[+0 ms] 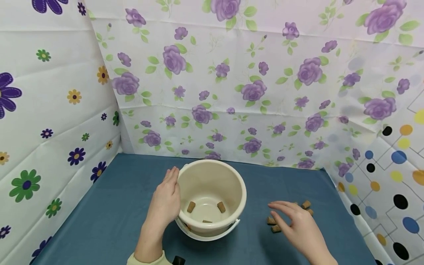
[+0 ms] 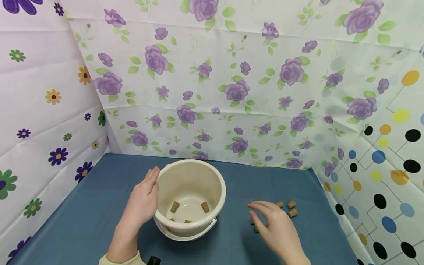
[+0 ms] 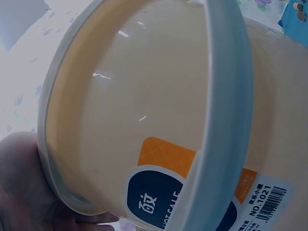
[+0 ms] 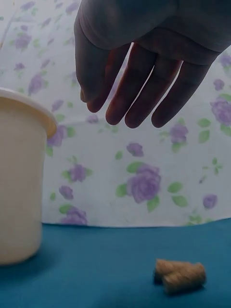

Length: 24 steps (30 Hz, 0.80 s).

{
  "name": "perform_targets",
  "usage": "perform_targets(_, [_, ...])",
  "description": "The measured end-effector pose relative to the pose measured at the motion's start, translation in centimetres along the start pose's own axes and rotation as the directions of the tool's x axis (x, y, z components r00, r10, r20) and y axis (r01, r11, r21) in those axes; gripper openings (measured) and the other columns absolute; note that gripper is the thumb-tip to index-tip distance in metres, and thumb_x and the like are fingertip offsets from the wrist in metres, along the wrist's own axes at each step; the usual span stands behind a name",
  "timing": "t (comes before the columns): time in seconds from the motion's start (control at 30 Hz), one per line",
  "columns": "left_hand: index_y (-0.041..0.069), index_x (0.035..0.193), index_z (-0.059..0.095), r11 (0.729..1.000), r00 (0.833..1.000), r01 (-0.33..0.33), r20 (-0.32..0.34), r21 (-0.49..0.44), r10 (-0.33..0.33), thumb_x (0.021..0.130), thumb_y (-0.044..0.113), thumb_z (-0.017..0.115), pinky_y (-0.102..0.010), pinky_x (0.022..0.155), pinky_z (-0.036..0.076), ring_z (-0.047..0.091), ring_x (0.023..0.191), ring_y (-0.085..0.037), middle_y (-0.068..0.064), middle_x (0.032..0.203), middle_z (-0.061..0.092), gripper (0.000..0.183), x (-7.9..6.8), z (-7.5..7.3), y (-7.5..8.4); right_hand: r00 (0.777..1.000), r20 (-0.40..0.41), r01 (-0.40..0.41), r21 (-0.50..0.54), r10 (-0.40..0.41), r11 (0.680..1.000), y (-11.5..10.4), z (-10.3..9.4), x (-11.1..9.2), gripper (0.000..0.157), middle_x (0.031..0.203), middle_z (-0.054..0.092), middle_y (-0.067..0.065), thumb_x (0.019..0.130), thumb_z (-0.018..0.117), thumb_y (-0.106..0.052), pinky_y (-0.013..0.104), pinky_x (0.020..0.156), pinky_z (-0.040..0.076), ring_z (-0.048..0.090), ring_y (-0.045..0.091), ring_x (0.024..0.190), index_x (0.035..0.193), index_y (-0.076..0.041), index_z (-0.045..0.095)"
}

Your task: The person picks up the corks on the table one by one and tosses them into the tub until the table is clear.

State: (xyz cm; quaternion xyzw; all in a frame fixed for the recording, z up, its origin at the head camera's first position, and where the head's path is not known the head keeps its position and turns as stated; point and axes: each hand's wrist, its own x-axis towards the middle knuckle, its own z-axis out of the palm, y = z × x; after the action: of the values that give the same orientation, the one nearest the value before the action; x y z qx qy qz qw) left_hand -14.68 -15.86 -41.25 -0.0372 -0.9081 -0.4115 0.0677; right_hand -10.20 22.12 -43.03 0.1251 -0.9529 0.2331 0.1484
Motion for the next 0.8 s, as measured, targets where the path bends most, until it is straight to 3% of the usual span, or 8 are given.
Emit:
perform_targets(0.13, [-0.002,0.165,0.035,1.0,1.0,-0.007,-0.011,0.0,0.007,0.117,0.016,0.031,-0.058,0.129,0.019,0.018,0.162,-0.034,-0.016,0.173,0.03,0.051,0.0,-0.1,0.1,0.994,0.074,-0.077,-0.006,0.077,0.997,0.7,0.1,-0.5,0.022,0.125,0.076,0.002,0.099,0.08,-0.021,0.024,0.05,0.048,0.063,0.003,0.069,0.121,-0.023,0.082])
perform_targets(0.33, [-0.001,0.165,0.036,1.0,1.0,-0.016,-0.019,0.002,0.016,0.117,0.017,0.031,-0.058,0.129,0.019,0.02,0.162,-0.034,-0.016,0.172,0.032,0.051,-0.2,-0.1,0.1,0.988,0.116,-0.098,-0.023,0.1,0.995,2.0,0.0,-1.0,0.023,0.123,0.076,0.001,0.099,0.08,-0.022,0.023,0.058,0.053,0.073,0.015,0.091,0.121,-0.025,0.081])
perform_targets(0.43, [-0.002,0.165,0.036,1.0,1.0,-0.019,-0.02,0.001,0.019,0.117,0.016,0.031,-0.058,0.129,0.019,0.02,0.162,-0.034,-0.017,0.172,0.032,0.051,-0.2,-0.1,0.1,0.988,0.116,-0.096,-0.022,0.098,0.995,2.7,0.0,-1.1,0.023,0.123,0.076,0.0,0.099,0.08,-0.022,0.024,0.057,0.051,0.073,0.012,0.088,0.121,-0.026,0.081])
perform_targets(0.67, [-0.001,0.165,0.035,1.0,1.0,-0.013,-0.015,0.004,0.013,0.118,0.017,0.03,-0.058,0.129,0.019,0.019,0.162,-0.034,-0.017,0.172,0.031,0.051,0.0,0.0,-0.1,0.981,0.155,-0.121,0.006,0.118,0.993,3.7,-0.2,-1.2,0.022,0.125,0.075,0.003,0.101,0.078,-0.022,0.026,0.052,0.044,0.057,-0.002,0.063,0.123,-0.024,0.08])
perform_targets(0.8, [-0.001,0.166,0.034,1.0,1.0,-0.001,-0.004,0.004,0.001,0.118,0.018,0.029,-0.057,0.13,0.018,0.017,0.163,-0.033,-0.016,0.173,0.029,0.052,0.1,0.2,-0.1,0.975,0.177,-0.142,0.019,0.137,0.99,4.1,-0.1,-1.2,0.022,0.127,0.075,0.003,0.101,0.077,-0.022,0.026,0.053,0.045,0.062,0.0,0.065,0.123,-0.024,0.08])
